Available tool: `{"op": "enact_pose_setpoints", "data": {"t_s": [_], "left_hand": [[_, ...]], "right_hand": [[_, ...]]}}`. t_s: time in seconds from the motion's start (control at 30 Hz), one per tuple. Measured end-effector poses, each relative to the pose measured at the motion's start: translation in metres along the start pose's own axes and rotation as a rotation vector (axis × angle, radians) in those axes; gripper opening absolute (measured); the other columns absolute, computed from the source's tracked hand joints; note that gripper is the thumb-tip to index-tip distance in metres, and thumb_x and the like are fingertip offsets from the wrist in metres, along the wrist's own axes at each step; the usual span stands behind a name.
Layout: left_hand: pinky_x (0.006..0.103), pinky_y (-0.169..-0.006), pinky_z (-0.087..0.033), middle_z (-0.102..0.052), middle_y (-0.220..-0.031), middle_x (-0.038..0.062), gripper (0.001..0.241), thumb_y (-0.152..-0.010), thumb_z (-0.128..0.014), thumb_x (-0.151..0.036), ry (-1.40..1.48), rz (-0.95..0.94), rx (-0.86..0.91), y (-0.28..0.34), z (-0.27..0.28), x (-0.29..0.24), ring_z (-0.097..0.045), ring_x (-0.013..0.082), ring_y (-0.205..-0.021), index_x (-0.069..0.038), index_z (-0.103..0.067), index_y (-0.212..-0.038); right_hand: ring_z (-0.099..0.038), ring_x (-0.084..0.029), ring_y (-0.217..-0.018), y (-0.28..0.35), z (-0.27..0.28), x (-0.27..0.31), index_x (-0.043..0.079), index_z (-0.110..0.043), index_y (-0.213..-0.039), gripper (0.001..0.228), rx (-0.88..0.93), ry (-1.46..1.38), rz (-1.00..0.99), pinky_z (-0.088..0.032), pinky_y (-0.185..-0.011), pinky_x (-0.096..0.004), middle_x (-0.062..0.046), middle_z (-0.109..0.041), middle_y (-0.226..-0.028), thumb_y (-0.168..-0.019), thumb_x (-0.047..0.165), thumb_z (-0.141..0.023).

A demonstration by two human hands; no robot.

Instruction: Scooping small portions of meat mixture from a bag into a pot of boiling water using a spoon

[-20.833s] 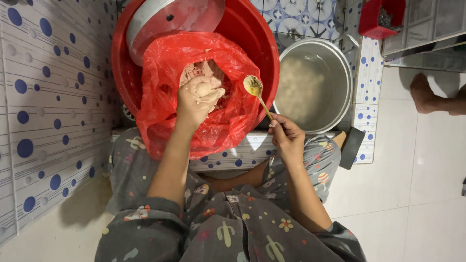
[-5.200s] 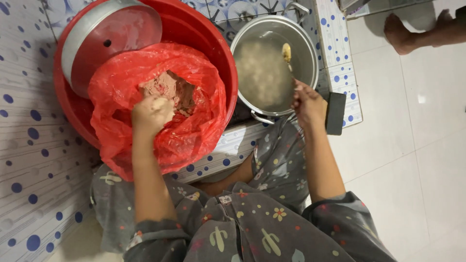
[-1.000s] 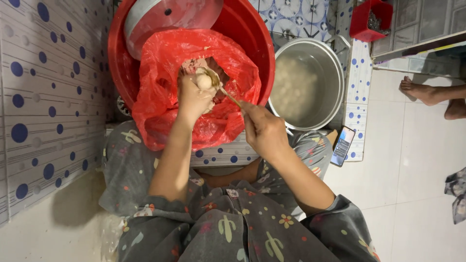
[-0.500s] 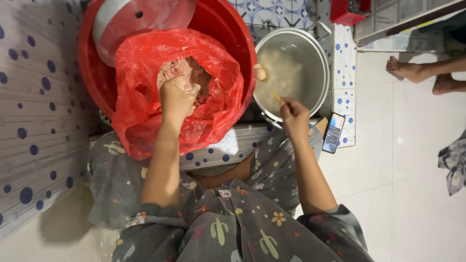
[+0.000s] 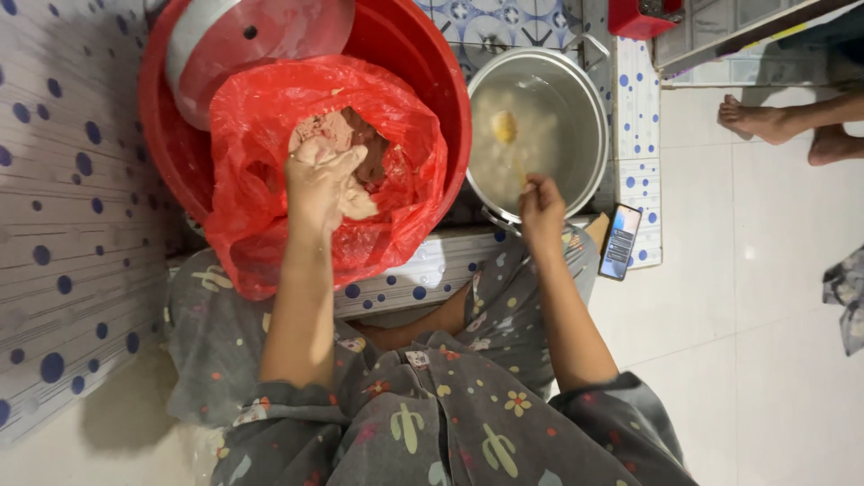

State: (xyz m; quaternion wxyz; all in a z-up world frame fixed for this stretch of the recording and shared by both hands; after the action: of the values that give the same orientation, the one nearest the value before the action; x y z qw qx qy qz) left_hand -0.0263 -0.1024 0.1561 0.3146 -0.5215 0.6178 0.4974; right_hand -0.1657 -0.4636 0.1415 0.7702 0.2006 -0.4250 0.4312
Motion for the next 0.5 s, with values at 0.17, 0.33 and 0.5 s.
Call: {"op": "enact_pose_setpoints", "data": {"t_s": [0.17, 0.33, 0.5], "left_hand": [[0.0185, -0.04, -0.036, -0.044, -0.057, -0.005, 0.038, -0.088, -0.078, -0.018, 0.414, 0.177, -0.026, 0.023, -0.016, -0.044, -0.045, 0.0065, -0.045, -0.019, -0.044, -0.071], [0.017, -0.053, -0.039, -0.041, -0.065, -0.009, 0.032, -0.094, -0.069, -0.038, 0.461, -0.005, -0.004, 0.018, -0.017, -0.025, -0.046, 0.0035, -0.058, -0.02, -0.048, -0.077], [0.0288, -0.074, -0.045, -0.055, -0.083, 0.002, 0.026, -0.084, -0.08, -0.029, 0.0, -0.462, 0.098, 0.017, -0.015, -0.003, -0.056, 0.0161, -0.08, -0.014, -0.06, -0.093]], "right_hand": [[-0.069, -0.019, -0.087, 0.072, -0.038, 0.106, 0.01, -0.075, -0.117, 0.021, 0.404, -0.1, -0.065, -0.055, -0.087, -0.036, -0.012, -0.075, -0.09, -0.098, 0.005, -0.066], [-0.071, -0.015, -0.084, 0.079, -0.068, 0.117, 0.017, -0.08, -0.11, 0.017, 0.536, -0.045, -0.01, -0.056, -0.081, -0.032, -0.006, -0.078, -0.085, -0.097, 0.016, -0.069], [-0.06, -0.003, -0.066, 0.078, -0.069, 0.147, 0.017, -0.081, -0.107, 0.017, 0.548, -0.119, -0.061, -0.053, -0.068, -0.021, 0.004, -0.069, -0.065, -0.096, 0.017, -0.069]]}}
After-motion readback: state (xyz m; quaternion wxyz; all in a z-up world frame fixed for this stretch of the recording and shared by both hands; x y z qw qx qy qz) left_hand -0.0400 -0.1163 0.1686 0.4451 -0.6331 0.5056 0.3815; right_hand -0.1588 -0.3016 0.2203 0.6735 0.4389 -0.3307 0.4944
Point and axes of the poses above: each hand's wrist, its own y-axis away from the middle knuckle, its own z-axis out of the back of the hand, x = y × z, the point moved 4 cm from there along -y, towards the middle knuckle
